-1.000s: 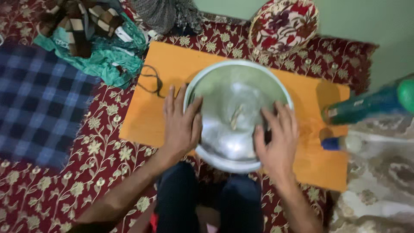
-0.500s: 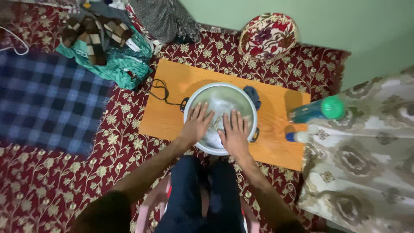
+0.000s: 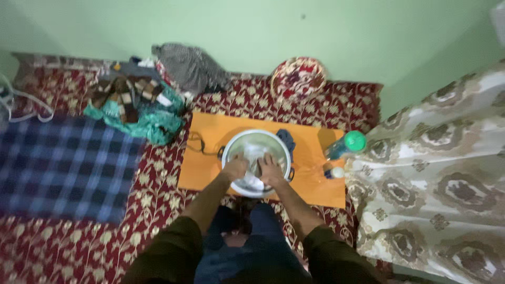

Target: The person services a rice cooker on a small table, using a screwdriver to unscrew and loosen the heating plate inside the pot and handling a small blue component and pliers. They place a metal lid on the cooker, carry it to the floor, and plug the power cord into a wall socket to test it.

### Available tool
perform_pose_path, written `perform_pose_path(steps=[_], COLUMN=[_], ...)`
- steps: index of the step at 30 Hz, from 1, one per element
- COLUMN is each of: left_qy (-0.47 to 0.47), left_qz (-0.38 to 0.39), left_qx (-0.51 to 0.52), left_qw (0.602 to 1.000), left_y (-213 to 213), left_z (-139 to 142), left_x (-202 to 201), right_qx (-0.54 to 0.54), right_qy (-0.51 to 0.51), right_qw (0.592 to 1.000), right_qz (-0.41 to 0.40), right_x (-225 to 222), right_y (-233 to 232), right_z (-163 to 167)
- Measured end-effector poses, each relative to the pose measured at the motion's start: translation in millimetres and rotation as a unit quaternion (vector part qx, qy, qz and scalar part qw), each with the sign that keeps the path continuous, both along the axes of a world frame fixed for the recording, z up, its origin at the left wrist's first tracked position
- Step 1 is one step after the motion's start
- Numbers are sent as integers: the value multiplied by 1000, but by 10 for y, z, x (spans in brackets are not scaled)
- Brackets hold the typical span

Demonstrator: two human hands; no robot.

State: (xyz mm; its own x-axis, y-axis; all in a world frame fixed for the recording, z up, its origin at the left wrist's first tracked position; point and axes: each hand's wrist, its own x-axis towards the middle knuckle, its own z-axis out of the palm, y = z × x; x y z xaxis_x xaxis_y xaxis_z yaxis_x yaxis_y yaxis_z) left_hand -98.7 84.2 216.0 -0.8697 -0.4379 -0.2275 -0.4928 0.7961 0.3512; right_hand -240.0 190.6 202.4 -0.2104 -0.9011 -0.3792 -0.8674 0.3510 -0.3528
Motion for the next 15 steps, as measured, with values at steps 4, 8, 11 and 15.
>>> perform_pose_path(steps=[4,8,11,15], left_qy=[-80,-85,-110,-70], left_qz=[-155,-110,-158,-257], left_qx=[-10,122,129,136], left_qw=[985,983,973,954], left_y=[-9,-80,-232,-463], left_z=[267,369,397,386], left_x=[-16,97,260,488], right_qx=[-17,29,-23,-78], right_qy=[-12,-47,-25,26], right_qw=[1000,996,994,985], right_qz=[4,-75,-102,-149], right_x=[-23,172,395,729], right_y=[-38,-33,-88,-202], right_z=[303,445,492,513])
